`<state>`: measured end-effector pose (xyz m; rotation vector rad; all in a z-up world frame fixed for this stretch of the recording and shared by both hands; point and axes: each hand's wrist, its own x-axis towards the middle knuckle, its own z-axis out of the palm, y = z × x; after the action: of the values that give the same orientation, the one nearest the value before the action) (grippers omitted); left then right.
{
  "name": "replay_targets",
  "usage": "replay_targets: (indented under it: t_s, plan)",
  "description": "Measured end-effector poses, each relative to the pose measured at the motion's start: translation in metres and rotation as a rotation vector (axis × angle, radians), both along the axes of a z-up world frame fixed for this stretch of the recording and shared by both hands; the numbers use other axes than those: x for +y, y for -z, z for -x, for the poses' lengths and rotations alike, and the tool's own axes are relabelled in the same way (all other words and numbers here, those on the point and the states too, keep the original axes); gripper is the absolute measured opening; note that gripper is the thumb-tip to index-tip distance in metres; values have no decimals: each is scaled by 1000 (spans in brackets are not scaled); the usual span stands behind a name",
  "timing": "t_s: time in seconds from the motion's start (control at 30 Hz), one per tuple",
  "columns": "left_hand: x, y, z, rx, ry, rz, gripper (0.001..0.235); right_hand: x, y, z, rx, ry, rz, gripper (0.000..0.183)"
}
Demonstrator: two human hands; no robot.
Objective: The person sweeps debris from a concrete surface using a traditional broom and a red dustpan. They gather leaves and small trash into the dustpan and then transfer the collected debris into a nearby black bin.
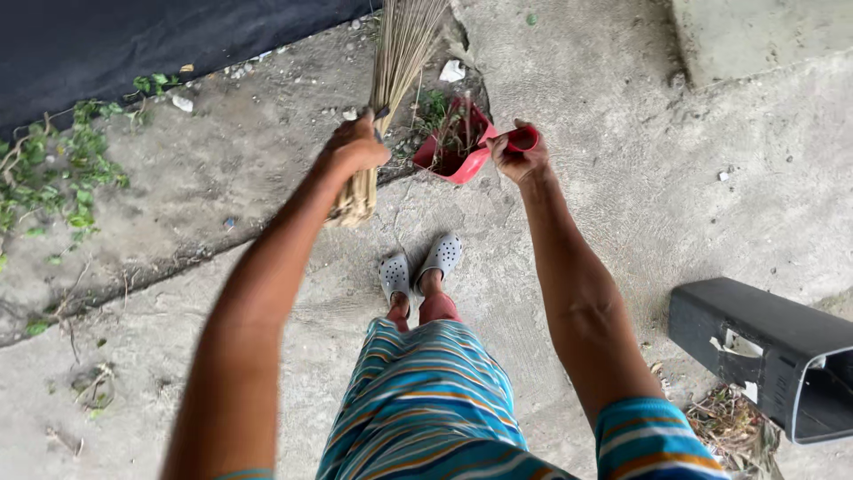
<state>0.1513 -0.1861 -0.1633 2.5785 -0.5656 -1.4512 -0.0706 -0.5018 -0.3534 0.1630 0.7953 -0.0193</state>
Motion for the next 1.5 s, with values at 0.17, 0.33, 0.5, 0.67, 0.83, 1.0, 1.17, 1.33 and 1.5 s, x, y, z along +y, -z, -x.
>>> replay_targets:
  t_s: [0.17, 0.33, 0.5, 0.67, 0.83, 1.0, 1.17, 1.33, 1.5]
  plan:
    - [-31, 94, 28, -97, 135, 137, 102, 2, -3, 4, 138, 128, -32, 71]
    - [53, 19, 54, 194, 211, -214, 101, -3, -3, 25, 66, 229, -138, 75]
    - [136, -113, 40, 190, 127, -256, 89, 4, -18, 35, -47, 166, -202, 75]
    - [128, -157, 8, 94, -36, -266, 90, 7, -34, 23, -70, 162, -192, 69]
    - [58, -116, -5, -24, -69, -187, 95, 17, -25, 24, -147, 91, -188, 51]
    - [-8, -44, 7, -299, 364, -94, 62, 76, -36, 37, -211, 77, -231, 25]
    - [-69, 19, 9, -441, 708, -296, 58, 128, -43, 47, 271, 48, -141, 12]
    - [-20, -35, -38, -473, 872, -372, 52, 181, -22, 82, 188, 42, -31, 19]
    - [62, -187, -70, -475, 888, -190, 53, 226, -46, 130, 216, 77, 115, 18]
